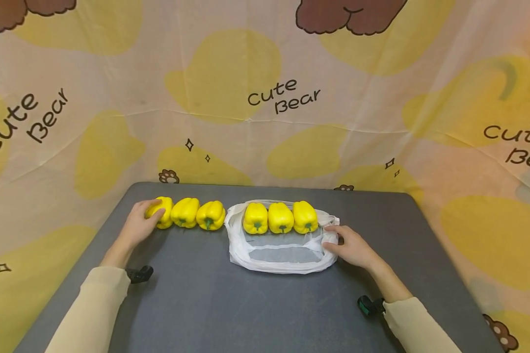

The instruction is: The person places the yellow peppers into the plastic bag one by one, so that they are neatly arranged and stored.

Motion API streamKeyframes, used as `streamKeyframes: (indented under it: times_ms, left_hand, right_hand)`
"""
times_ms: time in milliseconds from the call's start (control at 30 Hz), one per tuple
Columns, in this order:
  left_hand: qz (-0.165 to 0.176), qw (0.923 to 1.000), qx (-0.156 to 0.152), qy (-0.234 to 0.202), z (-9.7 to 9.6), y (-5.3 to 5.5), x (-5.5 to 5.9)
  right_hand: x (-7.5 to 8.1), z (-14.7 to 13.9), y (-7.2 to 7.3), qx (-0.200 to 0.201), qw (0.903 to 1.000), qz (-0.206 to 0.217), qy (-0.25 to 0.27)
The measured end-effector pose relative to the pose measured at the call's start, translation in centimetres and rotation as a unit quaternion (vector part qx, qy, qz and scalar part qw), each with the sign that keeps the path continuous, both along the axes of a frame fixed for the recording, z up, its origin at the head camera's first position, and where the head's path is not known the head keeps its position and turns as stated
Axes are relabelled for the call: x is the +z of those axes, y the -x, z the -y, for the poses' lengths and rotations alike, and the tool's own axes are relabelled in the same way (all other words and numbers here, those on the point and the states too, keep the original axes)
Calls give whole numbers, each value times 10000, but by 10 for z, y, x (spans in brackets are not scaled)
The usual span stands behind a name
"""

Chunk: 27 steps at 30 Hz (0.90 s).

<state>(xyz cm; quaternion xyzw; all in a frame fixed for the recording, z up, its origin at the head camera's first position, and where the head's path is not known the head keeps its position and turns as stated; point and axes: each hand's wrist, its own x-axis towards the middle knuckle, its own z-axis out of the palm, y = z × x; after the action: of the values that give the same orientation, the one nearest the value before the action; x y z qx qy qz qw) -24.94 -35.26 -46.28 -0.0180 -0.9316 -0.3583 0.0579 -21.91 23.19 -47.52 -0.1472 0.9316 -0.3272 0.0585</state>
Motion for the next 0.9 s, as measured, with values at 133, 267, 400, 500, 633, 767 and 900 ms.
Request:
streamKeyframes:
  times_ms: [133,267,400,500,633,767,900]
  left_hand:
    - [88,9999,32,-100,1,-1,-1]
    - [131,9993,189,-283,1,-1,-1]
    - [74,9987,375,-335,2,-2,0]
    - [-41,9984,499,-265,3,-3,2]
    - [-264,9978,579,-201,3,-6,9]
    - [-505,9970,578,-124,0,-8,18]
    - [-645,9961,590,-102,-4,-10,28]
  right_hand:
    - [0,0,0,3,10000,-15,-5]
    - [-2,0,1,-24,10000,-15,5]
    - [-2,0,1,-50,10000,-5,-21]
    - [-2,0,1,-47,10000,17,-50]
    - [-1,0,0,-39,10000,38,-54]
    - [-1,0,0,-34,10000,10,-41]
    - [-2,0,0,4,10000,-28,-13]
